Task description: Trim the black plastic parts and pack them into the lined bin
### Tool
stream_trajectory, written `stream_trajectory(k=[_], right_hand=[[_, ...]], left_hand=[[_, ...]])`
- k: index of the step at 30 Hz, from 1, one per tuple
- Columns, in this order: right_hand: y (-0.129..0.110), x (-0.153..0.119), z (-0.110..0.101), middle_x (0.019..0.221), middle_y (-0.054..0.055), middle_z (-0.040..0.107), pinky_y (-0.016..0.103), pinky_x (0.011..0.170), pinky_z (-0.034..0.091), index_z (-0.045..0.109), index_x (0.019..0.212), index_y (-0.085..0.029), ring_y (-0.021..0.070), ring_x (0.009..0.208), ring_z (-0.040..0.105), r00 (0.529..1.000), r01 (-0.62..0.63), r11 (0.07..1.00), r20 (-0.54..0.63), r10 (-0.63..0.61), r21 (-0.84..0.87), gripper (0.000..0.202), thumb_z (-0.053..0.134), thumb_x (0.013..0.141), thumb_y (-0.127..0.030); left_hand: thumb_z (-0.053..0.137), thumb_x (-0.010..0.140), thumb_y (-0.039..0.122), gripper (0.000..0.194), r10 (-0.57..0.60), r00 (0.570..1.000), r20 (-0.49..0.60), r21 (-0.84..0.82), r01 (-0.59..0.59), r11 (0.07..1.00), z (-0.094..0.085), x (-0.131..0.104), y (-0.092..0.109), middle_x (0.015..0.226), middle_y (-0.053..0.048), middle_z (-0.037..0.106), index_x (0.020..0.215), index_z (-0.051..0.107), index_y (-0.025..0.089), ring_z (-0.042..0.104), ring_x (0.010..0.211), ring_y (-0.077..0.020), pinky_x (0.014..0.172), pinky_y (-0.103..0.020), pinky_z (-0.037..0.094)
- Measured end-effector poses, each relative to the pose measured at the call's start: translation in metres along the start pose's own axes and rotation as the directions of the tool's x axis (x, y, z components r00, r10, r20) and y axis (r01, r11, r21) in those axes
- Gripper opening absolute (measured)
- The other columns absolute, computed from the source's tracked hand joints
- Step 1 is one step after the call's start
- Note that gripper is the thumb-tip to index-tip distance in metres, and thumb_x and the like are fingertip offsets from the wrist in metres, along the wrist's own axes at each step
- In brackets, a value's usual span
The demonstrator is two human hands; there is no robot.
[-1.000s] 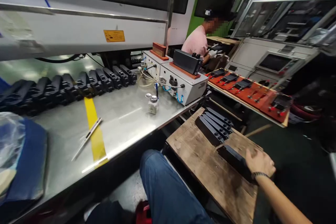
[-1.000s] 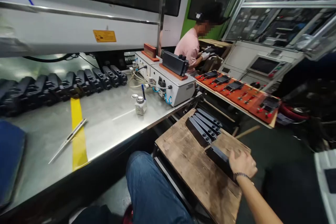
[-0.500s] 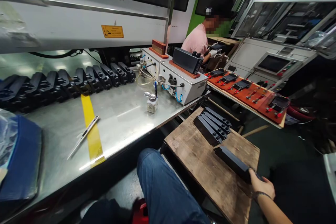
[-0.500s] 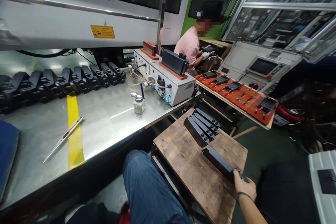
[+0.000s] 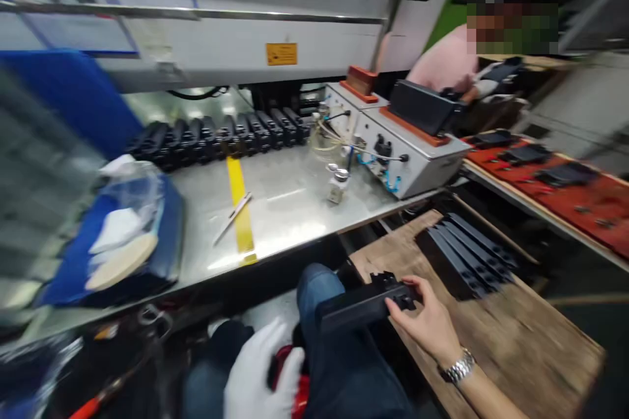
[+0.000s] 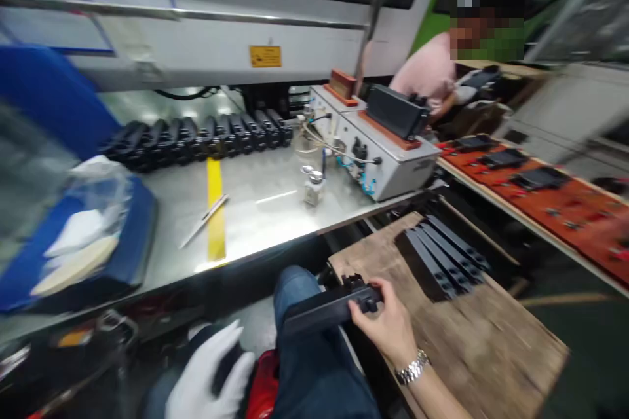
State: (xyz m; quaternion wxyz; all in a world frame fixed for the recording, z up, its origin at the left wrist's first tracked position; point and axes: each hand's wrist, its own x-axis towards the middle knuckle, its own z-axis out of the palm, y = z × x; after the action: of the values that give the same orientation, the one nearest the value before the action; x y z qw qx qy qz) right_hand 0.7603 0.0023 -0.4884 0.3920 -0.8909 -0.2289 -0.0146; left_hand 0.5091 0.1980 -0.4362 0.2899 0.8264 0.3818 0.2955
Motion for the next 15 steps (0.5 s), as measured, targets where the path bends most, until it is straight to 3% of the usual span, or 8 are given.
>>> stream_trajectory(k=[1, 2, 4, 5, 6, 8, 11, 15], right_hand=[[-0.026, 0.002, 0.011, 0.099, 0.006, 0.072, 0.036, 0.079, 0.059, 0.061, 0.109, -0.021, 0.0216, 0.087, 0.071, 0.988, 0.136, 0.99, 0.07, -0.139, 0.042, 0.047, 0.065, 0.079, -0.058], [-0.052, 0.001, 0.02, 0.098, 0.005, 0.073, 0.035, 0.078, 0.059, 0.062, 0.108, -0.022, 0.0214, 0.086, 0.071, 0.953, 0.263, 0.96, 0.133, -0.273, 0.092, 0.044, 0.064, 0.079, -0.055], [-0.097, 0.0, 0.037, 0.1, 0.005, 0.074, 0.032, 0.078, 0.06, 0.063, 0.108, -0.024, 0.0207, 0.088, 0.072, 0.826, 0.473, 0.858, 0.238, -0.51, 0.198, 0.039, 0.065, 0.078, -0.049], [-0.116, 0.001, 0.045, 0.099, 0.004, 0.074, 0.031, 0.076, 0.06, 0.064, 0.108, -0.024, 0.02, 0.087, 0.073, 0.75, 0.551, 0.799, 0.276, -0.601, 0.242, 0.038, 0.066, 0.078, -0.047], [-0.132, 0.005, 0.054, 0.097, 0.003, 0.074, 0.029, 0.074, 0.06, 0.065, 0.108, -0.025, 0.0192, 0.084, 0.073, 0.675, 0.611, 0.742, 0.309, -0.67, 0.275, 0.035, 0.066, 0.08, -0.046], [-0.158, 0.026, 0.076, 0.091, 0.002, 0.074, 0.028, 0.07, 0.059, 0.067, 0.105, -0.025, 0.0173, 0.079, 0.072, 0.556, 0.692, 0.656, 0.357, -0.751, 0.302, 0.025, 0.064, 0.088, -0.043], [-0.195, 0.083, 0.122, 0.094, 0.003, 0.072, 0.033, 0.078, 0.058, 0.067, 0.096, -0.019, 0.0163, 0.085, 0.07, 0.47, 0.758, 0.595, 0.409, -0.782, 0.267, 0.019, 0.059, 0.099, -0.036], [-0.243, 0.147, 0.188, 0.115, 0.006, 0.068, 0.043, 0.094, 0.054, 0.067, 0.107, -0.018, 0.0201, 0.105, 0.066, 0.407, 0.805, 0.55, 0.468, -0.784, 0.221, 0.021, 0.062, 0.098, -0.036]], left_hand=[[0.075, 0.078, 0.043, 0.044, 0.27, 0.962, 0.043, 0.129, -0.273, 0.953, 0.013, 0.001, 0.004, 0.117, -0.009, 0.075, 0.117, 0.074, 0.024, 0.072, 0.105, -0.0293, 0.093, -0.039, 0.058], [0.074, 0.077, 0.039, 0.056, 0.353, 0.93, 0.1, 0.252, -0.367, 0.895, 0.024, 0.002, 0.008, 0.126, -0.015, 0.07, 0.128, 0.068, 0.018, 0.068, 0.114, -0.0344, 0.097, -0.044, 0.057], [0.069, 0.076, 0.025, 0.049, 0.146, 0.969, 0.201, 0.332, -0.208, 0.92, 0.037, 0.005, 0.015, 0.121, -0.02, 0.071, 0.123, 0.07, 0.012, 0.07, 0.108, -0.0371, 0.092, -0.045, 0.059], [0.064, 0.078, 0.02, 0.041, -0.075, 0.968, 0.238, 0.328, -0.008, 0.945, 0.038, 0.006, 0.017, 0.111, -0.018, 0.076, 0.117, 0.073, 0.014, 0.073, 0.1, -0.0351, 0.086, -0.043, 0.059], [0.061, 0.078, 0.019, 0.036, -0.279, 0.925, 0.258, 0.308, 0.195, 0.931, 0.035, 0.006, 0.017, 0.103, -0.016, 0.077, 0.112, 0.073, 0.015, 0.074, 0.095, -0.035, 0.082, -0.043, 0.059], [0.06, 0.077, 0.018, 0.031, -0.564, 0.774, 0.286, 0.176, 0.536, 0.825, 0.017, 0.002, 0.013, 0.093, -0.012, 0.078, 0.105, 0.071, 0.018, 0.074, 0.091, -0.0331, 0.081, -0.042, 0.056], [0.064, 0.071, 0.02, 0.04, -0.697, 0.655, 0.293, -0.205, 0.755, 0.623, -0.019, -0.011, -0.001, 0.104, -0.013, 0.077, 0.111, 0.068, 0.014, 0.071, 0.102, -0.0298, 0.093, -0.039, 0.053], [0.071, 0.073, 0.03, 0.053, -0.725, 0.613, 0.314, -0.546, 0.742, 0.39, -0.048, -0.027, -0.006, 0.119, -0.016, 0.073, 0.121, 0.064, 0.009, 0.067, 0.114, -0.0324, 0.099, -0.039, 0.052]])
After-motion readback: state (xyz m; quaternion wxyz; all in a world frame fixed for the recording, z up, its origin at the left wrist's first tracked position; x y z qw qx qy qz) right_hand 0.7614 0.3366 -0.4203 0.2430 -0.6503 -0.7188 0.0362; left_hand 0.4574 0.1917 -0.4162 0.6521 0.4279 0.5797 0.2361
